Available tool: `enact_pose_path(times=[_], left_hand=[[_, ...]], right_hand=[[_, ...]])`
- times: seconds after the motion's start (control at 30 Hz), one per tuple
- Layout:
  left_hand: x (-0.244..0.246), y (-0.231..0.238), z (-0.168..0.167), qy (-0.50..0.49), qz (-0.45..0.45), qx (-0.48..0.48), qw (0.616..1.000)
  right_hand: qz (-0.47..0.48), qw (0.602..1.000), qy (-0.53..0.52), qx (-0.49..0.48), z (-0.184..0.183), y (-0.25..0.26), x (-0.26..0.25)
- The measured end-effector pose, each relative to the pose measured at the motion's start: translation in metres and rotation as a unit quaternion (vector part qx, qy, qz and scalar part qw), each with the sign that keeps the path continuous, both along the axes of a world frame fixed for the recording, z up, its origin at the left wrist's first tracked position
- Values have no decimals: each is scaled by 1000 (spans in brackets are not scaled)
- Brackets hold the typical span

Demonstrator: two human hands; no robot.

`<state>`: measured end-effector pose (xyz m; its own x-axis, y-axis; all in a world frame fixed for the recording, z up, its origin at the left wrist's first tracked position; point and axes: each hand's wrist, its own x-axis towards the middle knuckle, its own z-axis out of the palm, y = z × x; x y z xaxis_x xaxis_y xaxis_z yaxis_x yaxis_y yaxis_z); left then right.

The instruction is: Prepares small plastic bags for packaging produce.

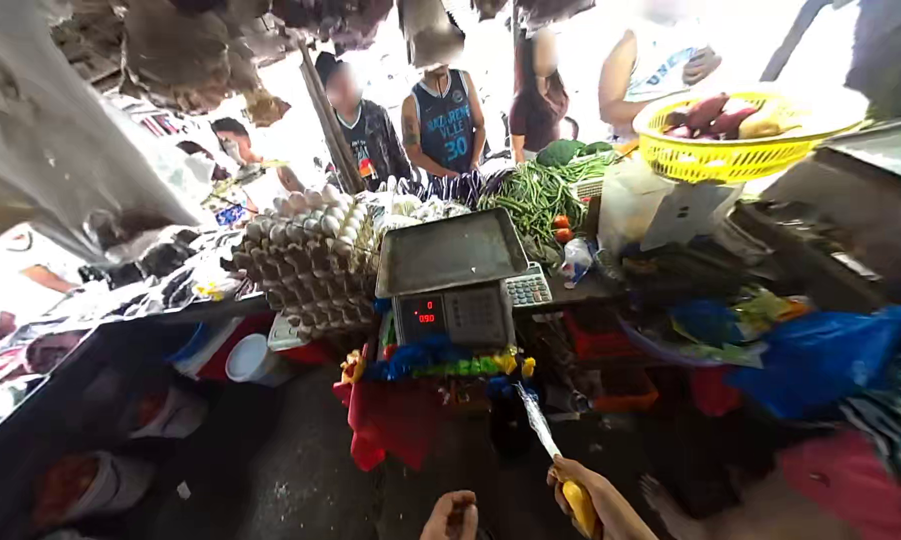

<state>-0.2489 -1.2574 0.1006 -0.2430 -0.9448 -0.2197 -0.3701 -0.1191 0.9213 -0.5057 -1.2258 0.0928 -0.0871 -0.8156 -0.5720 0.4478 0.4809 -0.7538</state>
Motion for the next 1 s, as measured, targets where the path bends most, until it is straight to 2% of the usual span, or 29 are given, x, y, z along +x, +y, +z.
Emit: enact_pose_path(times=[0.13,0.23,0.37,0.47,0.57,0.6,0.67,0.73,0.83,1.0], left_hand=[[-15,-47,-10,148,-20,76,986],[-21,-76,-5,193,-58,124,972],[-11,-125,-21,236,-170,77,954],[-6,-159,-17,187,-205,47,960],[-1,-198,13,88,-179,24,980],[6,-209,28,55,-154,-15,986],[29,-228,69,-3,-70,-167,983],[61,-246,126,-36,18,-342,939],[112,-252,197,-79,122,-494,857],[123,-231,246,-135,288,-601,733]], right_hand=[[-1,995,55,-83,16,-56,27],[1,988,101,-121,33,-99,48],[-23,982,82,-166,65,-154,55],[-72,968,95,-222,88,-179,41],[-109,953,113,-259,94,-203,20],[-118,951,116,-263,92,-209,14],[-123,950,108,-267,87,-217,3],[-117,946,86,-289,80,-223,-9],[-82,938,95,-322,61,-224,-22],[-52,946,76,-311,41,-218,-34]])
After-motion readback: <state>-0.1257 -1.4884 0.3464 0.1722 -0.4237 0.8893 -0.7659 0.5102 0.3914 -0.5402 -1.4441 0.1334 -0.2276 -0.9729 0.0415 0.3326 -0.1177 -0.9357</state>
